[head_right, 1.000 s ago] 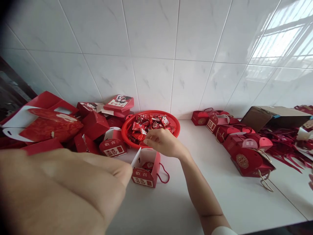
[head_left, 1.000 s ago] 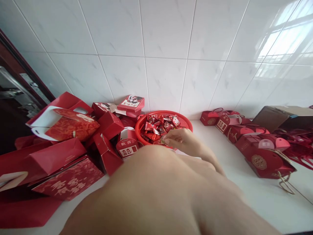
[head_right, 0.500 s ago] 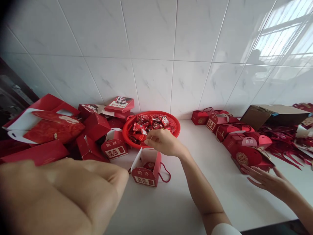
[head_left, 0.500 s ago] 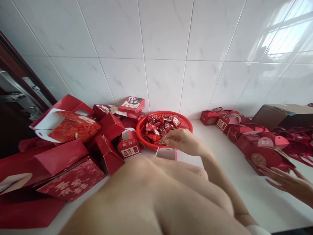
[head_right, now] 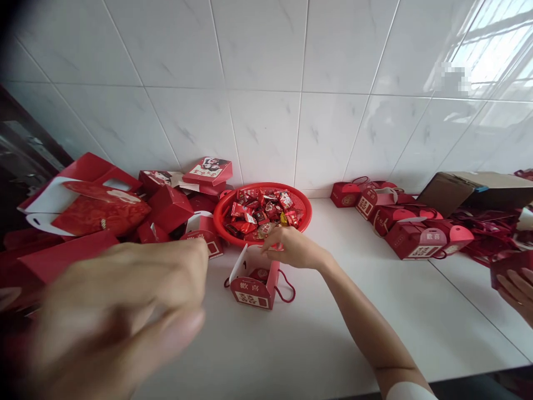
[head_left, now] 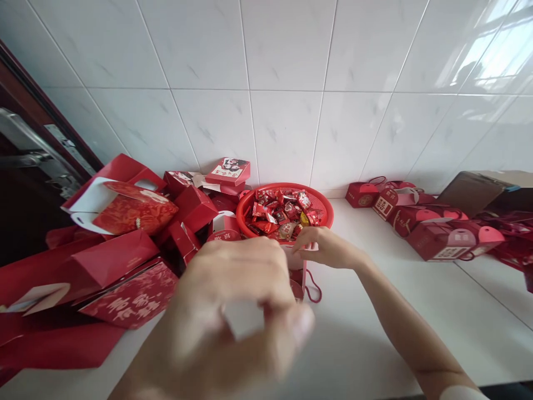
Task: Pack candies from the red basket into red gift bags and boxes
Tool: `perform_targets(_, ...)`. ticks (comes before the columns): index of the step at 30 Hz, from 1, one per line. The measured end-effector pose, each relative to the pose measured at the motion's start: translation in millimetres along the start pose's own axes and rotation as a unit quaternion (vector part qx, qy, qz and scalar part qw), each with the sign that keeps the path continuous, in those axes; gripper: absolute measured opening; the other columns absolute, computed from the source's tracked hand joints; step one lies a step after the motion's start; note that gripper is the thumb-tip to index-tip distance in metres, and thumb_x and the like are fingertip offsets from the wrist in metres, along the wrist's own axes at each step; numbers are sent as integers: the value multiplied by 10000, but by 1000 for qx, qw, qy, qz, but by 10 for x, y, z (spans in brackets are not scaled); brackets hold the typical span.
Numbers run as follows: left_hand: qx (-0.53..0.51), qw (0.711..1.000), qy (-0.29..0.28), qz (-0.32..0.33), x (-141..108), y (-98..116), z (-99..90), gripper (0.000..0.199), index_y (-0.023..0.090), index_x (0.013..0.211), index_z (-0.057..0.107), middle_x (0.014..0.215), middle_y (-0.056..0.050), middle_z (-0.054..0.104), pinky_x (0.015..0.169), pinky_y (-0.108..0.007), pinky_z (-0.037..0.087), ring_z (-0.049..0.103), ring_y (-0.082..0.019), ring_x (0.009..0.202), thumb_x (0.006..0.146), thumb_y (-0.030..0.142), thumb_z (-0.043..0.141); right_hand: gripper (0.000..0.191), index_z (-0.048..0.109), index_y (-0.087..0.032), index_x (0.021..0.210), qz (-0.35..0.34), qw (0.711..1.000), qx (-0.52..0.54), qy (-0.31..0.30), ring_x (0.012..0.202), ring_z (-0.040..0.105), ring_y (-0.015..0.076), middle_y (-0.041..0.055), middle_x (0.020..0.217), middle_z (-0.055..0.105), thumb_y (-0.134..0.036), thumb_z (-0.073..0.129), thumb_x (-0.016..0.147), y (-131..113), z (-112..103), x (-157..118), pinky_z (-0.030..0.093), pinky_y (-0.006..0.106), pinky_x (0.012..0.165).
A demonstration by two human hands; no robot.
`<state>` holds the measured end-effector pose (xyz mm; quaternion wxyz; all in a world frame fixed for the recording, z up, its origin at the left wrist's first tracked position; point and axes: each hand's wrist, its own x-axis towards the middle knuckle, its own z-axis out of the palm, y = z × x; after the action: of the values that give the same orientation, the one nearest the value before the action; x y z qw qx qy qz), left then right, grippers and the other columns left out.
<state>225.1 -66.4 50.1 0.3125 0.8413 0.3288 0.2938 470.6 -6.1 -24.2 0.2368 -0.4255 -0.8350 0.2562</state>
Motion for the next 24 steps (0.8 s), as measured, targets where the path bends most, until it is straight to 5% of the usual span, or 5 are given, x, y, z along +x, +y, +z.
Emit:
perform_targets(4,54,993,97,50,192,-542,220,236,231,832,763,911,-38,693,821,-296,550,665,-169,862,939,336,581,186,770,-164,930,-3,1000,22,-4,737,624,158,70,868,739,-223,595,913,141,114,-113,477,255,660)
perform_targets(8,97,992,86,-5,144,-1039,502,216,237,1011,777,1111,-73,675,903,-334,568,689,-216,1020,914,337,611,211,729,-172,1043,41,996,59,51,747,649,161,80,992,756,-238,589,900,234,226,-190,502,264,655)
perform_targets(15,25,999,1,-25,61,-1002,621,329,228,1191,700,1250,-75,691,1020,-354,533,663,-235,1158,878,259,602,220,650,-191,1001,108,986,59,112,579,576,130,17,795,684,-394,581,947,227,424,-277,462,264,561)
perform_targets(19,-5,998,-42,-39,70,-1011,688,427,233,1303,631,1323,-75,682,1054,-389,516,636,-257,1218,881,294,619,236,623,-216,1022,95,978,2,187,712,634,159,52,989,683,-441,586,963,257,680,-311,516,299,667)
perform_targets(24,-25,998,-15,-54,79,-1047,765,331,224,1217,668,1225,-75,728,963,-375,565,686,-252,1120,925,357,590,199,648,-261,1117,47,969,-49,236,894,673,205,75,1074,664,-385,563,987,318,874,-347,551,339,791)
